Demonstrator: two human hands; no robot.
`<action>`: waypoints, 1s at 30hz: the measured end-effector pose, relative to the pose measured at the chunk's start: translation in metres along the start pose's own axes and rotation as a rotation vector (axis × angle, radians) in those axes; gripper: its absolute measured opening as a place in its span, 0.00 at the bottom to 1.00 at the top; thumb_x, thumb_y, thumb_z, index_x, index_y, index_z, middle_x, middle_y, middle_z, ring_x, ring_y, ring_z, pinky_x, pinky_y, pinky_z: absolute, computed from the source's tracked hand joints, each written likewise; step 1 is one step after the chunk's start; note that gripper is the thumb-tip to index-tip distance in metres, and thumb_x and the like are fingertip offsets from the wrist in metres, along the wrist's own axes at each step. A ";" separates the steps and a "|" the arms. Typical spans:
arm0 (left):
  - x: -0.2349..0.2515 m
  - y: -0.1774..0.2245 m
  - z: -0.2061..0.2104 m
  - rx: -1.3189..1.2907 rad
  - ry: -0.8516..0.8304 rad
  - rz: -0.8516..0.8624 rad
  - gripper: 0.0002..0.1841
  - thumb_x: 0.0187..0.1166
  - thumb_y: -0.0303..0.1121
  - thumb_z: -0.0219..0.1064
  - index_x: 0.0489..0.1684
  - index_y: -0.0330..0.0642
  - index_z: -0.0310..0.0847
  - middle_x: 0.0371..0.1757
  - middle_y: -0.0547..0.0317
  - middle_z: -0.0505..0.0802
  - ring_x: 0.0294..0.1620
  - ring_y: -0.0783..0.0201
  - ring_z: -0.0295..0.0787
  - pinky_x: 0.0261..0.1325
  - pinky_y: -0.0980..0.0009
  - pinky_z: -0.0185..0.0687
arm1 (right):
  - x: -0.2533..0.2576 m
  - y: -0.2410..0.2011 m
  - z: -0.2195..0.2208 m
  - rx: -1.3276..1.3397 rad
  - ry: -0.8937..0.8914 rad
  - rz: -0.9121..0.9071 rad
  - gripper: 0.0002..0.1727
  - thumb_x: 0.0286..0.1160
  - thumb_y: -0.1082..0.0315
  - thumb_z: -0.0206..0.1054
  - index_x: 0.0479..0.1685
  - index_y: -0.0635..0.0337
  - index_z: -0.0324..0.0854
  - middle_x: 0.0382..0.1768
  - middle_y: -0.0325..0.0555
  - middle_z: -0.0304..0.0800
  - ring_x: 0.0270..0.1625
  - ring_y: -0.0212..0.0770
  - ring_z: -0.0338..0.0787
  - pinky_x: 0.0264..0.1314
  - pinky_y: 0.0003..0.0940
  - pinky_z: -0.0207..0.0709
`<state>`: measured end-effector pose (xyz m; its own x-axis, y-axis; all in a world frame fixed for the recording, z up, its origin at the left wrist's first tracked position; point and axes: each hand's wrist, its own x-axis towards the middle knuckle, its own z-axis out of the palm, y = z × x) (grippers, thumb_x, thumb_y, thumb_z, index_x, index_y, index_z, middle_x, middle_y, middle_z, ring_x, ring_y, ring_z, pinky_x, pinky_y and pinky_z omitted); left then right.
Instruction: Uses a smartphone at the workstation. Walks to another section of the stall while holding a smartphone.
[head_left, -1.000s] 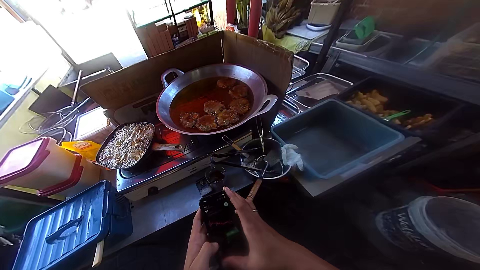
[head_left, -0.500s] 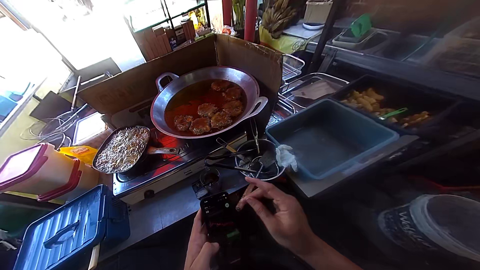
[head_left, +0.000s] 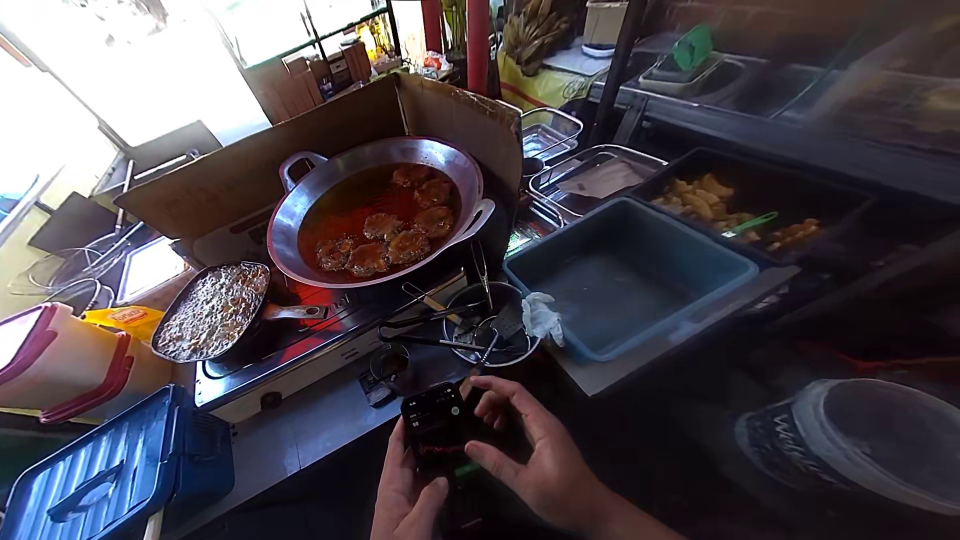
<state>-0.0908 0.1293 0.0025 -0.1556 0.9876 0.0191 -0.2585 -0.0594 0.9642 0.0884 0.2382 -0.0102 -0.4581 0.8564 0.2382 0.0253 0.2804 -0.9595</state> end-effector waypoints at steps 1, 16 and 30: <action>0.001 -0.002 0.003 0.000 0.004 -0.002 0.44 0.73 0.12 0.55 0.90 0.23 0.30 0.81 0.34 0.74 0.79 0.47 0.78 0.80 0.53 0.79 | -0.001 0.002 -0.003 0.003 -0.009 0.012 0.37 0.72 0.48 0.78 0.81 0.50 0.73 0.53 0.35 0.87 0.54 0.35 0.87 0.56 0.29 0.85; -0.010 -0.010 0.014 -0.085 0.092 0.054 0.46 0.66 0.13 0.53 0.90 0.24 0.30 0.82 0.35 0.72 0.80 0.50 0.76 0.81 0.54 0.76 | -0.007 0.000 0.000 0.369 -0.552 0.279 0.43 0.74 0.58 0.79 0.84 0.63 0.59 0.69 0.45 0.86 0.69 0.37 0.89 0.74 0.36 0.86; -0.024 -0.013 0.008 -0.056 0.199 0.079 0.40 0.76 0.16 0.52 0.90 0.22 0.33 0.80 0.35 0.76 0.77 0.51 0.79 0.80 0.55 0.77 | 0.002 0.001 0.008 0.420 -0.734 0.366 0.34 0.79 0.70 0.71 0.84 0.59 0.62 0.68 0.44 0.87 0.66 0.39 0.91 0.64 0.38 0.91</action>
<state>-0.0759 0.1080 -0.0082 -0.3610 0.9319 0.0356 -0.2900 -0.1485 0.9454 0.0806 0.2370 -0.0120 -0.9375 0.3308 -0.1083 0.0209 -0.2571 -0.9662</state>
